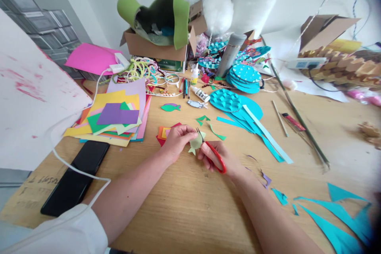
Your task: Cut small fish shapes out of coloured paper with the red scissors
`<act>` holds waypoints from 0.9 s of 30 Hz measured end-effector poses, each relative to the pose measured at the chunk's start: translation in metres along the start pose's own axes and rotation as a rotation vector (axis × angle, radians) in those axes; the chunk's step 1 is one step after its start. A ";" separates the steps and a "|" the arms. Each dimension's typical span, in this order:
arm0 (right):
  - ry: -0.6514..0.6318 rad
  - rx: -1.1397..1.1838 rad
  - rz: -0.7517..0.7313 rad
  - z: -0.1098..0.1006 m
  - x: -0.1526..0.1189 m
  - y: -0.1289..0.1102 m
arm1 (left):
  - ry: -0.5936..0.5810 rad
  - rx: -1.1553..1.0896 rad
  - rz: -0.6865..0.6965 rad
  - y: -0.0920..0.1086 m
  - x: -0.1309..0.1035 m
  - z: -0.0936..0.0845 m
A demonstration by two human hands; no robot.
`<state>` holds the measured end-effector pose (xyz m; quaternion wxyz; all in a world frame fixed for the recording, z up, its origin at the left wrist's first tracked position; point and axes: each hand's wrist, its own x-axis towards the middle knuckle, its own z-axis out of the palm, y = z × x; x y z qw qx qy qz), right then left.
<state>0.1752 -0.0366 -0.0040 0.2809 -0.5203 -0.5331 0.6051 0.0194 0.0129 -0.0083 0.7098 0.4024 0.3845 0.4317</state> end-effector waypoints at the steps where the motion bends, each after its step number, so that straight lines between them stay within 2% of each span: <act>1: -0.002 0.001 -0.003 0.000 0.000 0.000 | 0.002 0.006 0.003 0.000 0.000 0.000; 27: -0.004 0.021 -0.018 0.001 0.002 0.002 | -0.014 0.039 0.029 -0.001 0.002 -0.003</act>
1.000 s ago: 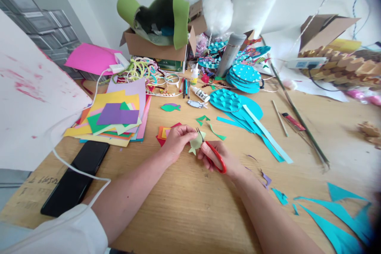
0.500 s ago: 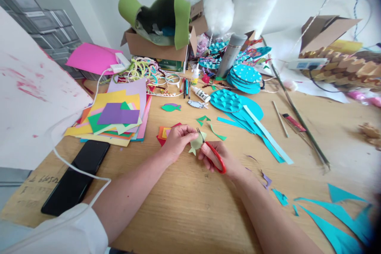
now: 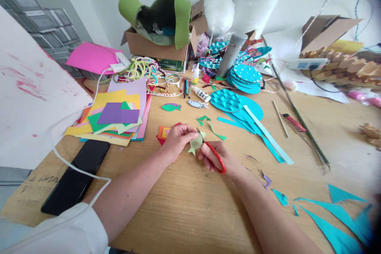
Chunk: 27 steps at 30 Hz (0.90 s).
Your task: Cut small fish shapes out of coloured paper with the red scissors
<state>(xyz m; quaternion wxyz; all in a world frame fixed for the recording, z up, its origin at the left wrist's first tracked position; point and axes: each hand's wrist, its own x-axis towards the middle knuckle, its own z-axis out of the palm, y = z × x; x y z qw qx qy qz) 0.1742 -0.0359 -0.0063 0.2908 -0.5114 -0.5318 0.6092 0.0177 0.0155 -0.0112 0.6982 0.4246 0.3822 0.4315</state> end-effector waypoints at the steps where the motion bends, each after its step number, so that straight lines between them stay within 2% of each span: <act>1: 0.000 0.002 -0.002 0.000 0.000 0.000 | -0.002 0.001 0.002 0.000 0.000 0.000; 27: 0.008 0.001 0.013 0.002 -0.001 -0.002 | -0.015 0.013 -0.009 0.000 0.001 -0.001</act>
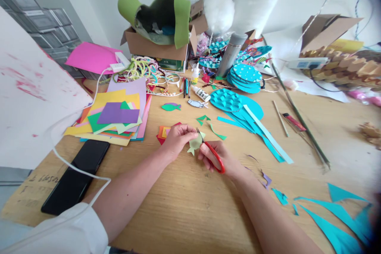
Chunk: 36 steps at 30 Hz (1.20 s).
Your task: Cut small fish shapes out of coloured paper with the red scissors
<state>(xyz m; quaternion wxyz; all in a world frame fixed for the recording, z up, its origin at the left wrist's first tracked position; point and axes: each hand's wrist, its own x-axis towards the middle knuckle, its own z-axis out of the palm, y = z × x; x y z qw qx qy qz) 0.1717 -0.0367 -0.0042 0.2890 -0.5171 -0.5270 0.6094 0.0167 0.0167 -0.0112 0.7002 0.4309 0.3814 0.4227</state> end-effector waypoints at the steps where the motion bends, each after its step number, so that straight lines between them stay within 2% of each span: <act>1: 0.002 0.005 -0.001 0.000 0.000 0.000 | -0.001 -0.004 -0.001 0.000 0.000 0.000; 5: 0.033 0.024 -0.004 0.001 0.002 0.002 | -0.002 -0.014 0.004 0.000 0.000 0.000; 7: 0.104 0.047 -0.025 0.001 0.003 0.002 | 0.009 -0.020 0.003 0.000 0.000 0.001; 13: 0.603 0.216 -0.201 0.001 0.002 -0.001 | 0.061 -0.051 -0.002 -0.001 0.002 0.002; 16: 0.836 0.233 -0.313 0.000 0.001 -0.003 | 0.172 -0.037 0.007 -0.002 0.003 0.001; 18: 0.912 0.162 -0.359 -0.001 0.000 -0.003 | 0.270 -0.035 0.016 -0.002 0.005 -0.001; 20: 0.872 0.000 -0.394 -0.001 -0.001 -0.003 | 0.371 -0.050 0.048 -0.001 0.007 -0.003; 22: 0.736 -0.244 -0.438 0.000 -0.001 -0.001 | 0.460 -0.081 0.126 0.000 0.009 -0.005; 26: 0.480 -0.675 -0.582 0.004 0.000 0.002 | 0.562 -0.087 0.263 0.000 0.012 -0.009; 30: 0.343 -0.910 -0.663 0.007 0.002 0.003 | 0.604 -0.070 0.316 -0.002 0.014 -0.013; 36: 0.262 -1.104 -0.637 0.008 0.005 0.007 | 0.600 -0.079 0.324 -0.004 0.016 -0.015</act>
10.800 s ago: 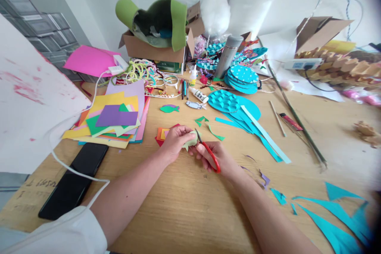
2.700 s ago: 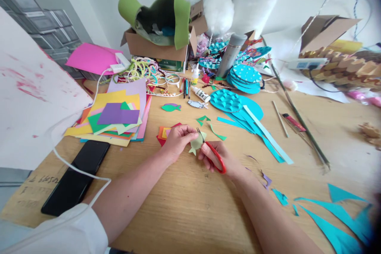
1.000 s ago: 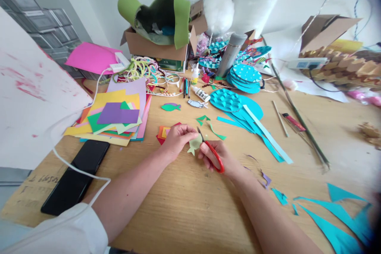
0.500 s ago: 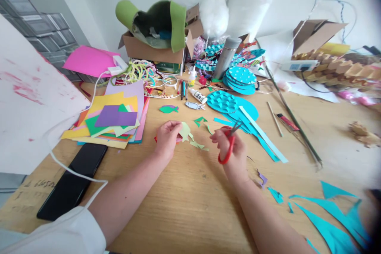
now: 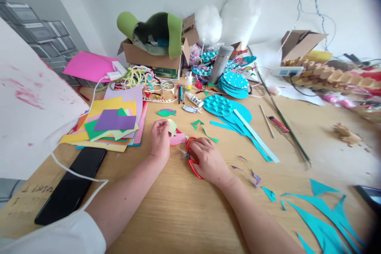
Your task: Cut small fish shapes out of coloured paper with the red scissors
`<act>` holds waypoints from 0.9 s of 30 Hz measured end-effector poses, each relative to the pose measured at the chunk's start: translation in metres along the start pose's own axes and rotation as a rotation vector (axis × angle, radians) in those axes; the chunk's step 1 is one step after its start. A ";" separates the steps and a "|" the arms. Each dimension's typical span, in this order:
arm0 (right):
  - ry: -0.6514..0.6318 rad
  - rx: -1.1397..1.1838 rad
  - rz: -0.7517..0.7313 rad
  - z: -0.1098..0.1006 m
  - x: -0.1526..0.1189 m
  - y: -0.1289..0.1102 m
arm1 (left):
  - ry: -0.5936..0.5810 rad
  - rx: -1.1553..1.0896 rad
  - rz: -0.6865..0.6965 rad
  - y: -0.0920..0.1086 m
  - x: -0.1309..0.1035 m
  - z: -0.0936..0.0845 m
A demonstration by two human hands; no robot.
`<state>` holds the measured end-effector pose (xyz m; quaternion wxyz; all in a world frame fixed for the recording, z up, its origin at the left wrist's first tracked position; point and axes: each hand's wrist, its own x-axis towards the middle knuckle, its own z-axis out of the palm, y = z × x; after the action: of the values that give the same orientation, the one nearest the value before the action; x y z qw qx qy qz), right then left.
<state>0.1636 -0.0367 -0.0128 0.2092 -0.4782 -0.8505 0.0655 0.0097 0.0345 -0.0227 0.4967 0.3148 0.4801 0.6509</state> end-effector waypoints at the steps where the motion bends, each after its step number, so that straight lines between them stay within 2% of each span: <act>1: 0.000 -0.025 -0.005 0.000 0.000 0.000 | 0.001 -0.006 -0.002 0.000 0.000 0.000; 8: 0.007 -0.240 0.007 -0.005 0.001 0.008 | -0.002 -0.026 0.002 0.000 0.004 0.000; 13: -0.031 -0.372 0.096 -0.030 -0.024 0.027 | -0.001 -0.010 0.021 -0.003 0.008 -0.002; 16: 0.072 -0.424 0.217 -0.044 -0.029 0.034 | -0.005 0.010 0.036 -0.005 0.010 -0.003; 19: 0.099 -0.318 0.161 -0.046 -0.007 0.033 | -0.001 0.012 0.045 -0.006 0.010 -0.003; 22: -0.022 -0.246 0.082 -0.036 0.033 0.033 | 0.018 -0.008 0.052 -0.004 0.011 -0.004; 24: -0.119 -0.235 0.089 -0.027 0.055 0.036 | 0.028 -0.021 0.057 -0.002 0.012 -0.005; 27: -0.208 -0.224 0.099 -0.019 0.064 0.040 | 0.036 -0.028 0.054 -0.001 0.015 -0.006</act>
<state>0.1739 0.0371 0.0105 0.0618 -0.5304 -0.8450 0.0295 0.0002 0.0466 -0.0262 0.4747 0.3088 0.4712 0.6762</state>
